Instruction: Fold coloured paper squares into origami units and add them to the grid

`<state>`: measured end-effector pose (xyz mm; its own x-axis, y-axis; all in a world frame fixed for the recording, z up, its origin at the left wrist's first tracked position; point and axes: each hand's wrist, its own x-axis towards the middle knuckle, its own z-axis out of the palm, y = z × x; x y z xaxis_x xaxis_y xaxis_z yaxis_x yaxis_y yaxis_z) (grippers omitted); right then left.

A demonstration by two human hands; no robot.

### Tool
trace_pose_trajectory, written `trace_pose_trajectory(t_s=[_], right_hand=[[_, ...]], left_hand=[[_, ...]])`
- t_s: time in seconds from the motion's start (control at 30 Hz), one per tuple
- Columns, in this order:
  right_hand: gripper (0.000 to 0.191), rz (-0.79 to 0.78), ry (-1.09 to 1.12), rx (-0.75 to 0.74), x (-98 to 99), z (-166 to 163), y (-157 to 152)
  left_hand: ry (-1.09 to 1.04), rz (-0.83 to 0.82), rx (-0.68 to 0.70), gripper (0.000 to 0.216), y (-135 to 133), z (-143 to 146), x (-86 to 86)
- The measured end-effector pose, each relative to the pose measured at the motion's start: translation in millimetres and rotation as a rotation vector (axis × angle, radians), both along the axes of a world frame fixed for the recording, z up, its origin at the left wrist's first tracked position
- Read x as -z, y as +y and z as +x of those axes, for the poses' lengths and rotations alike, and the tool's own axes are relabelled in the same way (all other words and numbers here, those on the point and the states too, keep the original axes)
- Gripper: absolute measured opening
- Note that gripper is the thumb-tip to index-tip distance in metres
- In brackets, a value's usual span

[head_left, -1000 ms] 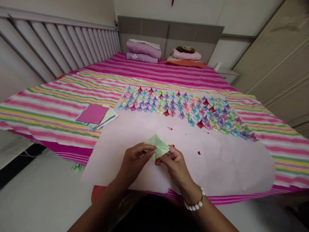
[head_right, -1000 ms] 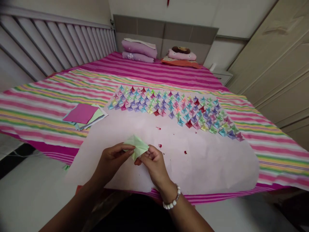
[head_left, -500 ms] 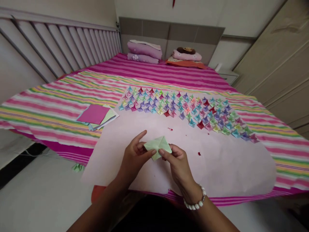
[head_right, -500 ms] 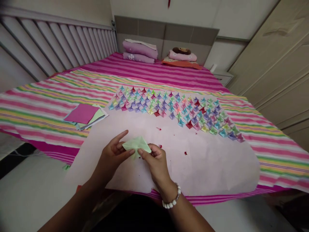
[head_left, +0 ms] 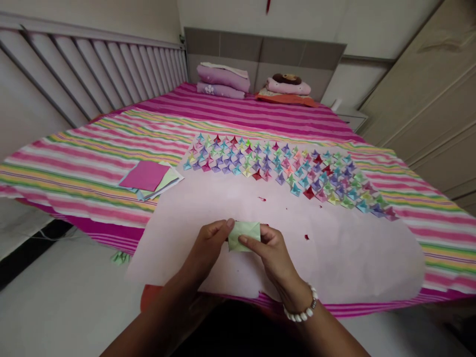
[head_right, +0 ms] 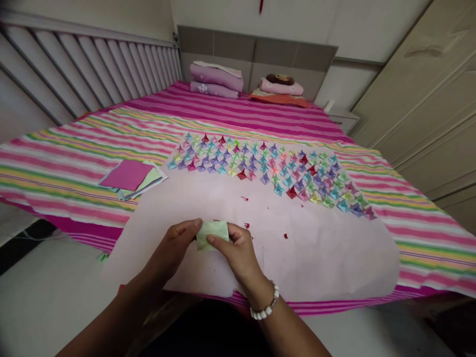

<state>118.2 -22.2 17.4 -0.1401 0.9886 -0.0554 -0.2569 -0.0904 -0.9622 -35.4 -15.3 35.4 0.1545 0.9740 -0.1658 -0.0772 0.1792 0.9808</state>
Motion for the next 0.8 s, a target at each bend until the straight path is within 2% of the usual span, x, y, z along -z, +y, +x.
trace_pose_trajectory(t_s=[0.23,0.3,0.37,0.57,0.73,0.8], right_hand=[[0.016,-0.027,0.116,0.244,3.0,-9.2,1.7],[0.019,-0.038,0.15,0.206,3.9,-9.2,0.8],[0.021,-0.041,0.195,0.148,3.7,-6.1,0.1],[0.034,0.042,0.317,-0.026,-2.9,11.5,4.2],[0.051,0.046,0.304,-0.133,-3.9,13.6,5.8],[0.049,0.032,0.271,-0.137,-2.4,11.6,5.5]], left_hand=[[-0.317,-0.078,-0.027,0.032,-2.4,19.7,14.7],[-0.386,-0.146,-0.088,0.025,-1.5,20.3,16.6],[-0.457,-0.188,-0.079,0.025,1.3,16.4,15.7],[-0.55,-0.295,0.241,0.023,8.9,-2.9,3.2],[-0.608,-0.461,0.207,0.012,3.0,-2.2,2.4],[-0.642,-0.524,0.227,0.01,-0.9,0.8,5.1]])
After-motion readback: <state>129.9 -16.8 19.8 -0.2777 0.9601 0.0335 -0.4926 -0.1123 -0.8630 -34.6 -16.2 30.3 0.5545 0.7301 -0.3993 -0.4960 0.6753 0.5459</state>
